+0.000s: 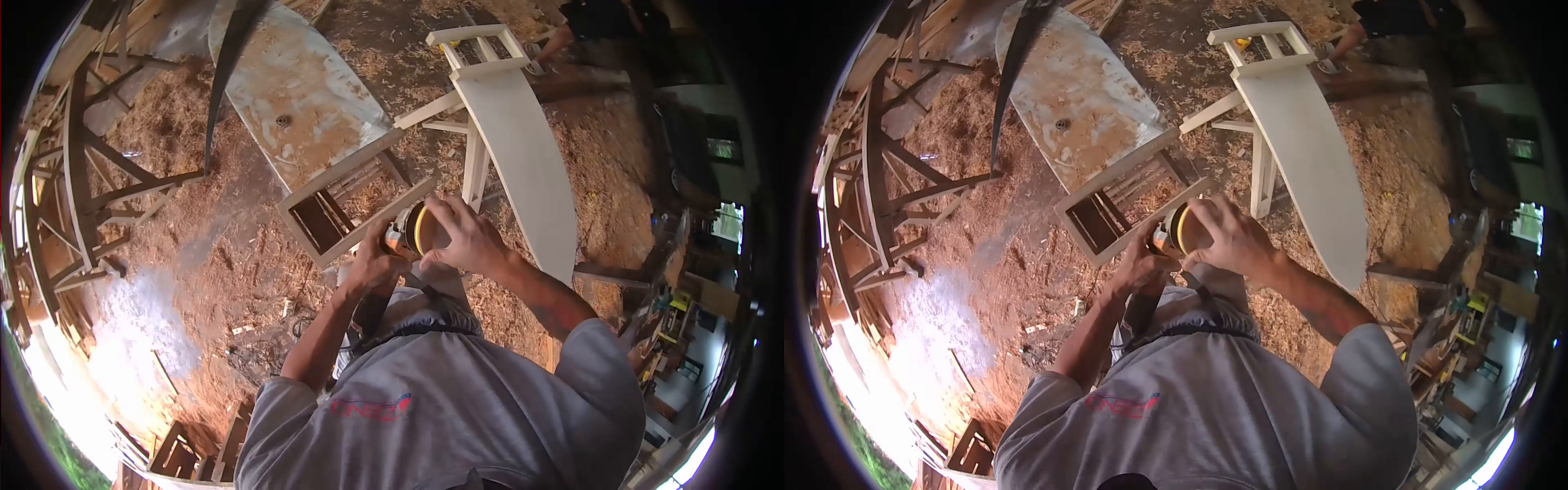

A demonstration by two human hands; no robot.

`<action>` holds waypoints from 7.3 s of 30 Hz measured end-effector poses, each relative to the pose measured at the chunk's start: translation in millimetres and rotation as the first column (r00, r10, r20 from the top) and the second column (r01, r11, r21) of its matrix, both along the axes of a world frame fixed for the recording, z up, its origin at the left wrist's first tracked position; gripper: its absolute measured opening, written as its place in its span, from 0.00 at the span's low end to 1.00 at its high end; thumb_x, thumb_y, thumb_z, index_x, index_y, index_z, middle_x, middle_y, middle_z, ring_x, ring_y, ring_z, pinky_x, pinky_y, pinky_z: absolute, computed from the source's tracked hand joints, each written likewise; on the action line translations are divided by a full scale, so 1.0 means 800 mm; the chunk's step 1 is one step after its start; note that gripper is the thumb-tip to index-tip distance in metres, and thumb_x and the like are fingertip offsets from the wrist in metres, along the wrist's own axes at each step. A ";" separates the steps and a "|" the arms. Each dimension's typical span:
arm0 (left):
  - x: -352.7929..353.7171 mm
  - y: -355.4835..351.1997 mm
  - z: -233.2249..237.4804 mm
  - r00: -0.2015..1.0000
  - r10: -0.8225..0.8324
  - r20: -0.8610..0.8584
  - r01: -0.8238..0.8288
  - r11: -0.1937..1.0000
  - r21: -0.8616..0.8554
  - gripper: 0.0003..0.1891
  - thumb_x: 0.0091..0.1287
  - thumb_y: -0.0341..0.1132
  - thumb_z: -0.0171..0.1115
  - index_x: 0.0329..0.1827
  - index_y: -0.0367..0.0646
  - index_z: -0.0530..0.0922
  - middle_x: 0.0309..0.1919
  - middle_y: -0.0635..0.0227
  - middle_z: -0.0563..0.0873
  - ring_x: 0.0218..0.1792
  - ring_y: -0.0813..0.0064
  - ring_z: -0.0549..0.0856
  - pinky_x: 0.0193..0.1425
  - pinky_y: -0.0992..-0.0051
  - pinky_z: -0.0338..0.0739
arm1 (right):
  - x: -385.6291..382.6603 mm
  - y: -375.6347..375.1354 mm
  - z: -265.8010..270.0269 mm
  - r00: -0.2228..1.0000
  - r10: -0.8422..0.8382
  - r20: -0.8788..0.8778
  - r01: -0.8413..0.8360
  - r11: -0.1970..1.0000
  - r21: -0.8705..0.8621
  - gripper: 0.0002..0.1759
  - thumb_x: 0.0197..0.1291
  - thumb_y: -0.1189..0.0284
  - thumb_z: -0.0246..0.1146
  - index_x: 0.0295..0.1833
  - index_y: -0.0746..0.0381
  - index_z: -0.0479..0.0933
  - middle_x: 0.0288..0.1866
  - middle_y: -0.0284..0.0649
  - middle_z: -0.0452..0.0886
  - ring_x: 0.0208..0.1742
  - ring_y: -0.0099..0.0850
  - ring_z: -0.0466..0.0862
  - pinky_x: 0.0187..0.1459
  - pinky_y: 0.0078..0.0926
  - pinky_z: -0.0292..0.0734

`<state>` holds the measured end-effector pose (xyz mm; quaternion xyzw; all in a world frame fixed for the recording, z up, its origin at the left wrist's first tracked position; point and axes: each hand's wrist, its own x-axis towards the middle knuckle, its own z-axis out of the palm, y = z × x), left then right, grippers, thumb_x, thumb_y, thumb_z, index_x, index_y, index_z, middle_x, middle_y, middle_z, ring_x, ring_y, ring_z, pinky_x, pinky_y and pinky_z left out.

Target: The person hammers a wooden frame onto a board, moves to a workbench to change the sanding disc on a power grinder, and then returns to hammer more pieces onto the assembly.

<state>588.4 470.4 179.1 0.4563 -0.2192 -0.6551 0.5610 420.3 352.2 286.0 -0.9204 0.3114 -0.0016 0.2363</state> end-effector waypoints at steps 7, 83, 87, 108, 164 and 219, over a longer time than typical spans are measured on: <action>-0.017 -0.022 -0.004 0.990 -0.135 -0.050 0.136 0.991 0.021 0.47 0.39 0.18 0.73 0.69 0.32 0.67 0.50 0.61 0.82 0.49 0.69 0.83 0.53 0.72 0.79 | -0.047 -0.015 -0.015 0.886 -0.344 -0.311 0.351 0.936 -0.034 0.40 0.67 0.39 0.55 0.47 0.74 0.75 0.20 0.59 0.79 0.30 0.60 0.84 0.34 0.54 0.79; -0.015 -0.027 0.041 1.000 0.007 -0.025 -0.008 0.999 -0.051 0.44 0.43 0.22 0.70 0.70 0.36 0.65 0.57 0.59 0.78 0.58 0.66 0.79 0.63 0.70 0.74 | 0.012 -0.074 -0.026 0.791 0.544 0.280 -0.487 0.837 -0.250 0.40 0.45 0.58 0.75 0.66 0.57 0.74 0.65 0.56 0.67 0.66 0.55 0.69 0.65 0.56 0.66; -0.028 -0.017 0.018 0.981 0.141 0.133 -0.136 0.990 -0.048 0.45 0.43 0.27 0.72 0.70 0.35 0.67 0.56 0.55 0.78 0.58 0.62 0.79 0.62 0.67 0.74 | 0.022 -0.056 -0.002 0.874 0.436 0.215 -0.411 0.899 -0.153 0.49 0.50 0.45 0.73 0.71 0.62 0.66 0.72 0.58 0.60 0.72 0.60 0.63 0.70 0.55 0.62; 0.054 -0.001 -0.037 0.874 0.306 0.378 -0.334 0.943 0.008 0.44 0.42 0.22 0.75 0.68 0.32 0.67 0.50 0.61 0.82 0.51 0.69 0.82 0.59 0.71 0.76 | 0.135 -0.056 0.020 0.988 0.091 0.124 -0.115 0.974 0.197 0.46 0.45 0.61 0.75 0.71 0.62 0.66 0.61 0.53 0.72 0.65 0.48 0.74 0.66 0.40 0.70; -0.005 -0.075 0.023 0.997 -0.069 -0.022 0.071 0.994 0.081 0.41 0.41 0.19 0.72 0.66 0.34 0.69 0.50 0.61 0.83 0.51 0.68 0.83 0.58 0.70 0.77 | -0.002 -0.063 -0.055 0.943 -0.219 0.252 0.214 0.976 0.048 0.16 0.67 0.64 0.64 0.36 0.69 0.78 0.32 0.54 0.83 0.33 0.52 0.85 0.31 0.43 0.81; -0.049 -0.120 0.032 0.965 -0.259 0.026 0.260 0.965 -0.026 0.42 0.42 0.22 0.73 0.66 0.36 0.68 0.50 0.63 0.82 0.51 0.69 0.82 0.55 0.71 0.78 | -0.083 -0.052 -0.013 0.799 -0.478 0.364 0.405 0.876 0.261 0.18 0.69 0.72 0.62 0.63 0.64 0.76 0.49 0.52 0.83 0.48 0.35 0.87 0.43 0.30 0.84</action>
